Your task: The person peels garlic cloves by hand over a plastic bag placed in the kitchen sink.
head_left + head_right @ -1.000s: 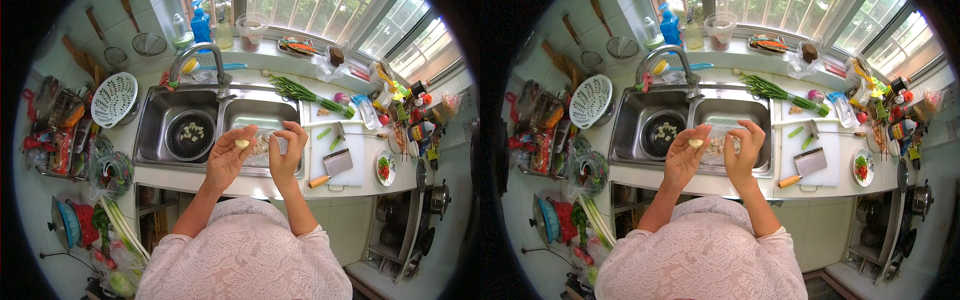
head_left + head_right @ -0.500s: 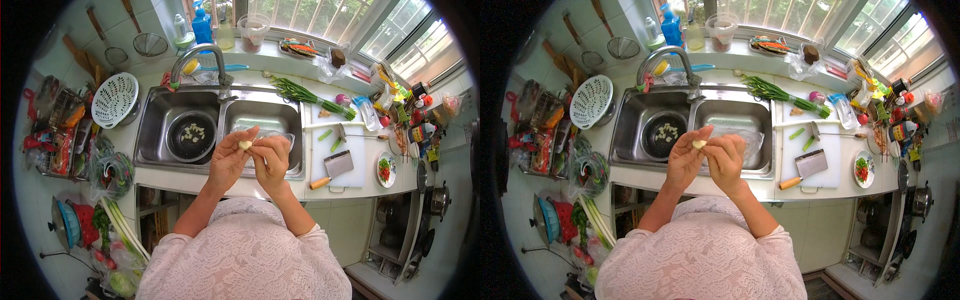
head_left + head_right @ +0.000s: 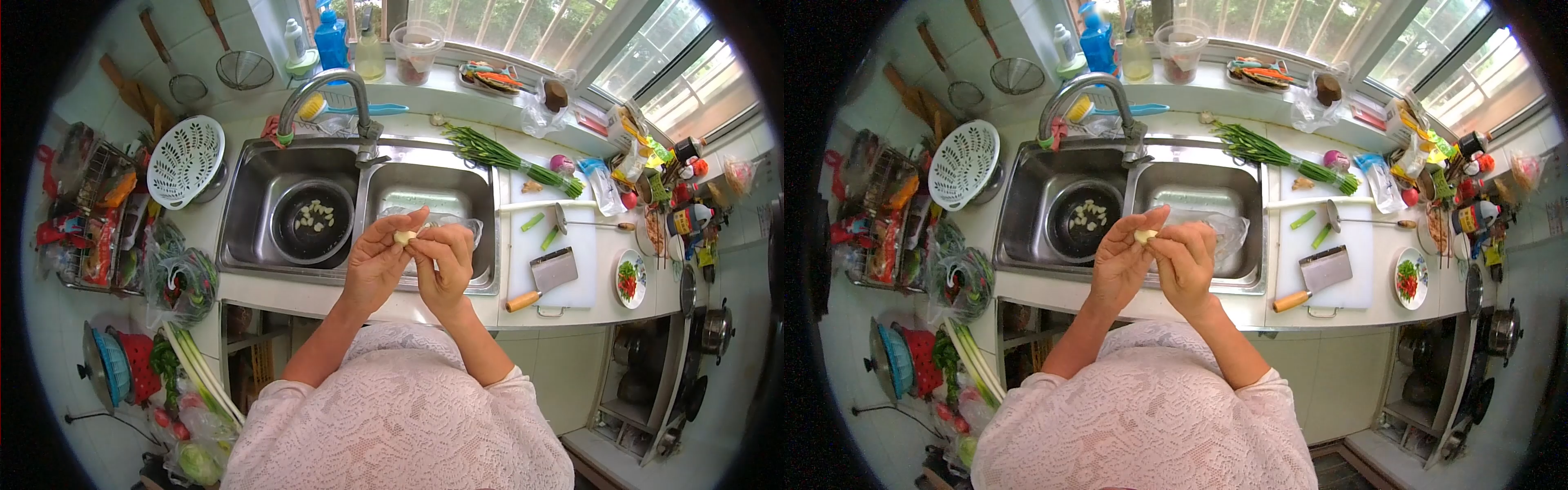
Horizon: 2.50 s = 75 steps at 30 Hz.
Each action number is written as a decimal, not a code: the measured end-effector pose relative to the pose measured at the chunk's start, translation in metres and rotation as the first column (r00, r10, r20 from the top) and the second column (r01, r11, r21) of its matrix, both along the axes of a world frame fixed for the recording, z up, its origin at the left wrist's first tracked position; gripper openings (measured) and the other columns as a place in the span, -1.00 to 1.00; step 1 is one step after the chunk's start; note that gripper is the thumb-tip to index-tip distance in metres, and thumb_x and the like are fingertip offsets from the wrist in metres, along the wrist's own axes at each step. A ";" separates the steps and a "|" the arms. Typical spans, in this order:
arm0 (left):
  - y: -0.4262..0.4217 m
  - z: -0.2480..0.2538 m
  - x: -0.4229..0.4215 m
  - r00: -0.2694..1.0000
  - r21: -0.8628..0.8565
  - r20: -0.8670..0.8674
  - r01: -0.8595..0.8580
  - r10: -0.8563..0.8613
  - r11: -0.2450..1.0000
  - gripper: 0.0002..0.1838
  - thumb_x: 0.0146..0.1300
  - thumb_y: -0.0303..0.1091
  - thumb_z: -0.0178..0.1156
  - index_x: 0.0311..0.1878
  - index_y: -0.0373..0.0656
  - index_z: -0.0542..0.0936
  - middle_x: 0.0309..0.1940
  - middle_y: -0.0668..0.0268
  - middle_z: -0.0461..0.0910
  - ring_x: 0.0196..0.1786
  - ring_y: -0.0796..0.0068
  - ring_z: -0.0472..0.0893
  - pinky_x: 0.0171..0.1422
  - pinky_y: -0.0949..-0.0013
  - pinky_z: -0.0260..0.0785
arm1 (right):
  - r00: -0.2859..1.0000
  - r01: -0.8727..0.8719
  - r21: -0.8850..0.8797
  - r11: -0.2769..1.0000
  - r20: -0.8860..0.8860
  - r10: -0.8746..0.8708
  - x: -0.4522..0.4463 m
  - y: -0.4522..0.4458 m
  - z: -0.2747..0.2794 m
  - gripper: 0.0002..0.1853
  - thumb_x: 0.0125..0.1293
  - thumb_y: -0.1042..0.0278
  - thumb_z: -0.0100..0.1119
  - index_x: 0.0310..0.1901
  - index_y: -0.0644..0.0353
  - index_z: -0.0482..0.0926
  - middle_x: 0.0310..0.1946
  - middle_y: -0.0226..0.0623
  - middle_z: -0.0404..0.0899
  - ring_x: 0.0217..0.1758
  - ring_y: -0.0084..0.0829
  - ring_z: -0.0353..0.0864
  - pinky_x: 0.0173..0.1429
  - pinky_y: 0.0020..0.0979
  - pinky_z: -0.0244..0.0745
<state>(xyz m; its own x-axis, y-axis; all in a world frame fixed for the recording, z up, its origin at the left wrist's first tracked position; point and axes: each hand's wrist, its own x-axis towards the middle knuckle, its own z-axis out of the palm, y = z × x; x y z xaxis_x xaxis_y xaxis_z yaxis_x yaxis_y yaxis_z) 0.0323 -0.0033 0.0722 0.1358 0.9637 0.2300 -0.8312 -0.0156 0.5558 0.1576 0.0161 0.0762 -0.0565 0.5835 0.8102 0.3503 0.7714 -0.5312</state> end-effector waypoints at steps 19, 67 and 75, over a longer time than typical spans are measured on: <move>0.000 -0.003 0.002 1.000 0.020 -0.013 -0.027 0.027 0.999 -0.64 0.31 -0.66 -0.06 0.15 -0.26 0.45 0.28 0.03 0.37 0.43 0.28 0.23 0.47 0.24 0.17 | 0.998 0.006 -0.084 0.996 -0.063 -0.012 -0.001 -0.005 0.003 -0.85 0.05 0.59 0.30 -0.32 0.21 0.57 -0.29 -0.30 0.54 -0.22 -0.28 0.45 -0.09 -0.29 0.30; -0.011 -0.004 0.005 0.985 0.009 -0.149 -0.084 0.084 0.996 -0.68 0.36 -0.59 -0.07 0.16 -0.26 0.43 0.28 0.01 0.36 0.43 0.22 0.24 0.49 0.21 0.11 | 1.000 -0.006 -0.104 0.995 0.003 0.007 -0.001 -0.014 -0.001 -0.90 0.14 0.55 0.25 -0.37 0.22 0.50 -0.32 -0.27 0.47 -0.24 -0.29 0.39 -0.15 -0.36 0.31; -0.009 0.011 0.003 0.995 -0.141 0.093 -0.028 0.042 0.990 -0.66 0.40 -0.55 -0.14 0.21 -0.35 0.34 0.34 -0.01 0.25 0.44 0.19 0.19 0.51 0.22 0.12 | 0.999 -0.038 -0.129 0.991 -0.009 0.037 0.000 -0.015 -0.007 -0.90 0.19 0.53 0.21 -0.34 0.21 0.46 -0.30 -0.26 0.47 -0.22 -0.28 0.40 -0.10 -0.36 0.31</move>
